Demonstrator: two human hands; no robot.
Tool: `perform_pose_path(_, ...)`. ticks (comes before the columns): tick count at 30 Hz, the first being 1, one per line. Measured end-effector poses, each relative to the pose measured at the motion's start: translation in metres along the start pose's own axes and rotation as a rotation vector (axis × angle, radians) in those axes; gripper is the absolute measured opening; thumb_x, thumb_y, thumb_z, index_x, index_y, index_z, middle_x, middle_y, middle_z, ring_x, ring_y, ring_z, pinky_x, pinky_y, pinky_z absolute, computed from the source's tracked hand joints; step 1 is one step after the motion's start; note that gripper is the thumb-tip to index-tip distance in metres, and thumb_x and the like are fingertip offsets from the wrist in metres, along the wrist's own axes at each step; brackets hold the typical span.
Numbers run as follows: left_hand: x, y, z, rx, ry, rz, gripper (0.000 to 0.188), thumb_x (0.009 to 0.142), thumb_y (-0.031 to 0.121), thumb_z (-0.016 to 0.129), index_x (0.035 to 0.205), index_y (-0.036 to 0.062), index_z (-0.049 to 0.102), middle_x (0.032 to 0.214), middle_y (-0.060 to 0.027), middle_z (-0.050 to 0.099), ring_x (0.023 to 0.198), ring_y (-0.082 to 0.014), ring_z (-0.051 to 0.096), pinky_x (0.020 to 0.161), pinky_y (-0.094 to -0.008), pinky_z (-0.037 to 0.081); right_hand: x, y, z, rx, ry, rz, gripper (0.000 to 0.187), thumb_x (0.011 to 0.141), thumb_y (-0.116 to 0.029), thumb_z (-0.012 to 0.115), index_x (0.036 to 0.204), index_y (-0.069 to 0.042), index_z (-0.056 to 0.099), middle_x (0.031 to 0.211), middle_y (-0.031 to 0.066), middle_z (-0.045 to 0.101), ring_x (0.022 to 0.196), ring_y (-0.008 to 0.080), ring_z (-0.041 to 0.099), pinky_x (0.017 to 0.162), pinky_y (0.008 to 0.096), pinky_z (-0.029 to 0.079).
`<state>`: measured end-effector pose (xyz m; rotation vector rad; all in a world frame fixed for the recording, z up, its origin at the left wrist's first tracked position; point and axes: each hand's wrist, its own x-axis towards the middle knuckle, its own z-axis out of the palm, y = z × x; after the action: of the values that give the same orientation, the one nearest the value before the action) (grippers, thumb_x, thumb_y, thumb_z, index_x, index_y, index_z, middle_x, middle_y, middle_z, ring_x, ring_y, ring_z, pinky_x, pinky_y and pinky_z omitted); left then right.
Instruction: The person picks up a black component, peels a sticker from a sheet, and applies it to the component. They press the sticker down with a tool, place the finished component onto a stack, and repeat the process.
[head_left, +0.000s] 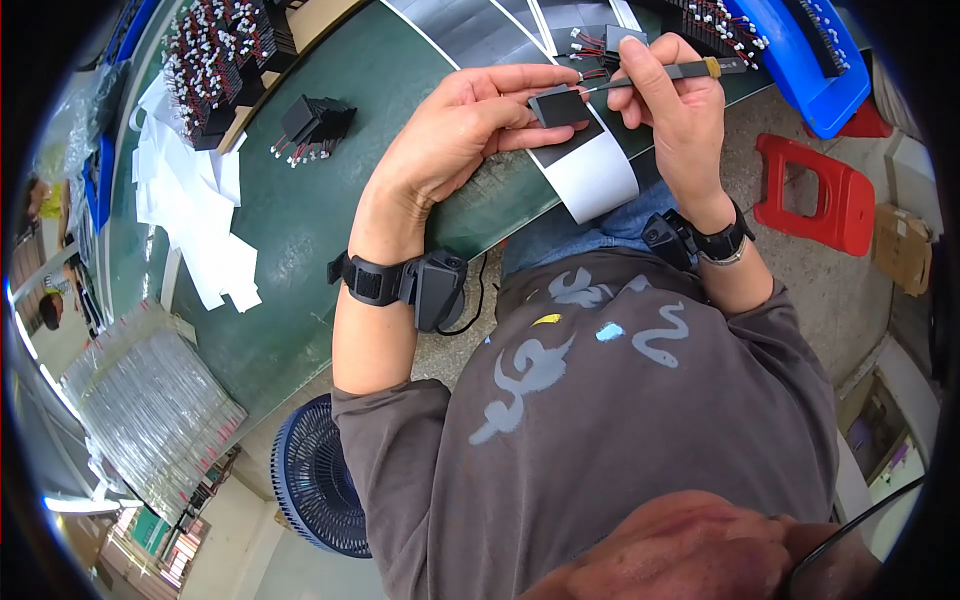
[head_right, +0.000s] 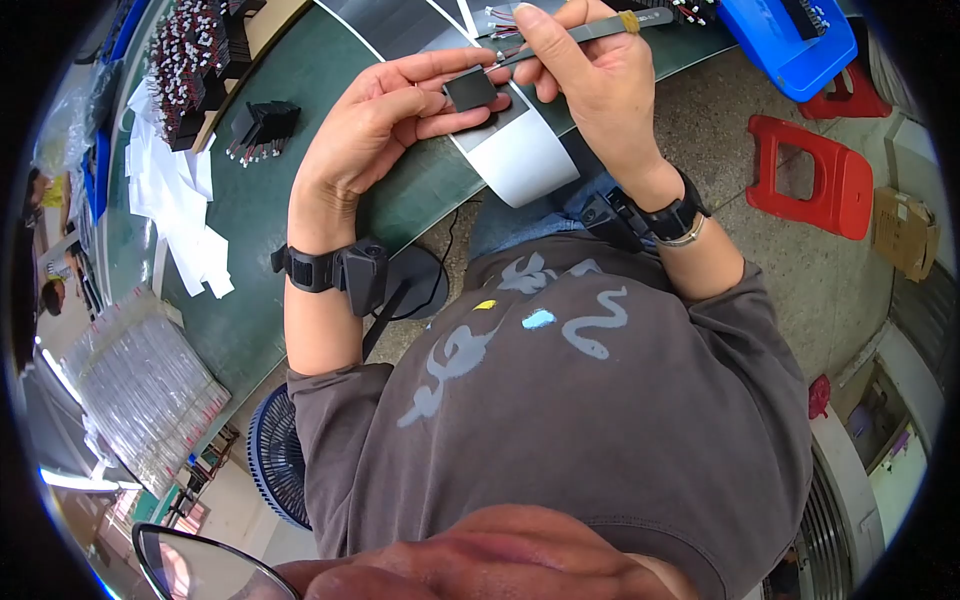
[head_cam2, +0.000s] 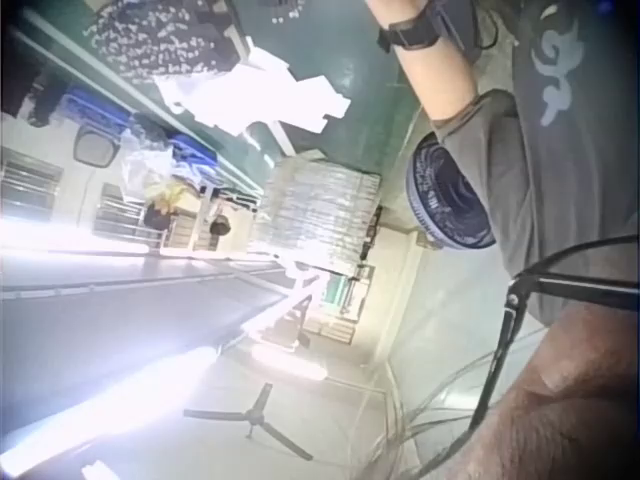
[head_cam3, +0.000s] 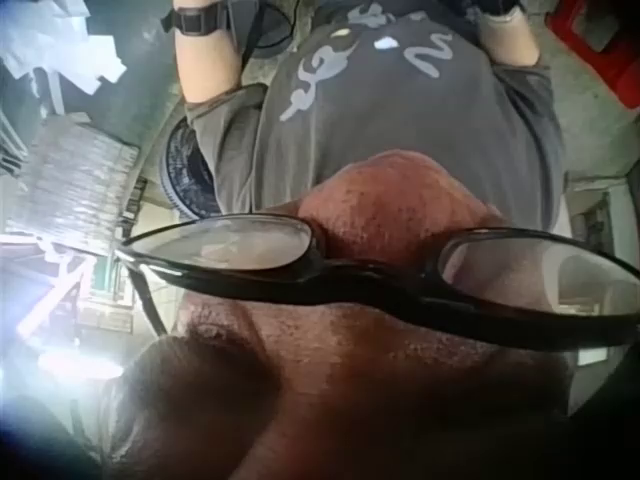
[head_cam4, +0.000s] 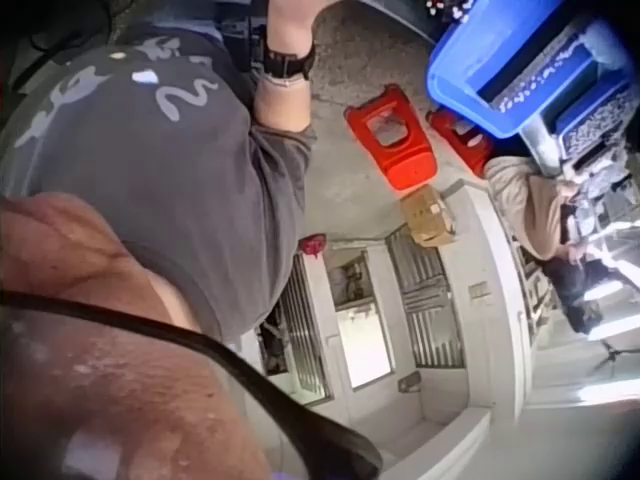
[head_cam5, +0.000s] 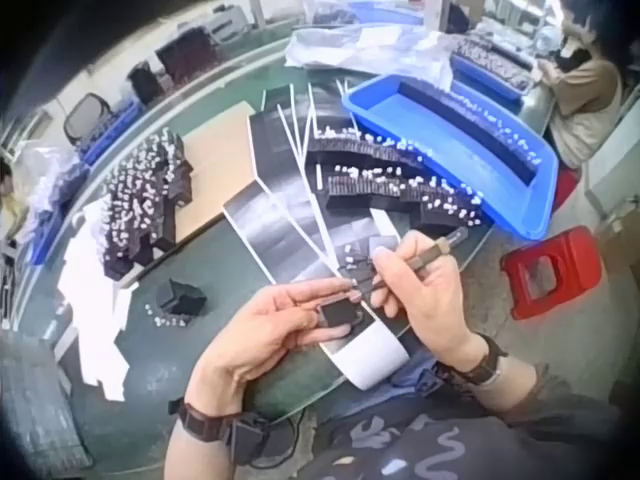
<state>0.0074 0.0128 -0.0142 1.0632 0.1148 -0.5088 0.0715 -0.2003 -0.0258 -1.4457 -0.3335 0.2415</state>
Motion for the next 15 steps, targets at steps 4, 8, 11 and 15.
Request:
perform_pose_path(4, -0.0014, 0.0036, 0.0046, -0.027, 0.026, -0.010, 0.044, 0.092, -0.006, 0.043, 0.135, -0.0086, 0.052, 0.117, -0.0128, 0.066, 0.099, -0.0136, 0.069, 0.098, -0.0256, 0.055, 0.0029, 0.0014, 0.0013, -0.013, -0.044, -0.005, 0.023, 0.100, -0.024, 0.063, 0.085, -0.007, 0.061, 0.073, 0.0030, 0.065, 0.057, 0.0029, 0.053, 0.053, 0.0161, 0.041)
perform_pose_path(8, -0.0004, 0.0036, 0.0053, -0.028, 0.027, 0.000, 0.044, 0.092, -0.005, 0.043, 0.136, -0.0086, 0.052, 0.114, -0.0116, 0.066, 0.099, -0.0140, 0.069, 0.098, -0.0258, 0.055, 0.0043, -0.0015, 0.0010, -0.029, -0.035, 0.025, 0.024, 0.100, -0.025, 0.063, 0.084, -0.007, 0.061, 0.073, 0.0024, 0.065, 0.058, 0.0029, 0.053, 0.053, 0.0160, 0.041)
perform_pose_path(11, -0.0007, 0.0032, 0.0026, -0.005, -0.008, 0.005, 0.044, 0.092, -0.005, 0.043, 0.136, -0.0077, 0.052, 0.101, -0.0061, 0.065, 0.097, -0.0139, 0.070, 0.098, -0.0256, 0.055, 0.0047, -0.0007, 0.0012, -0.015, -0.049, 0.034, 0.024, 0.099, -0.025, 0.064, 0.084, -0.007, 0.061, 0.072, 0.0021, 0.065, 0.057, 0.0028, 0.053, 0.053, 0.0158, 0.040)
perform_pose_path(15, -0.0017, 0.0042, 0.0063, 0.046, 0.040, -0.027, 0.047, 0.090, -0.006, 0.048, 0.137, -0.0083, 0.050, 0.079, 0.0040, 0.047, 0.076, -0.0037, 0.059, 0.104, -0.0353, 0.053, 0.0043, -0.0015, 0.0017, -0.007, -0.057, 0.062, 0.024, 0.099, -0.026, 0.064, 0.084, -0.007, 0.060, 0.071, 0.0020, 0.065, 0.057, 0.0028, 0.053, 0.053, 0.0156, 0.040)
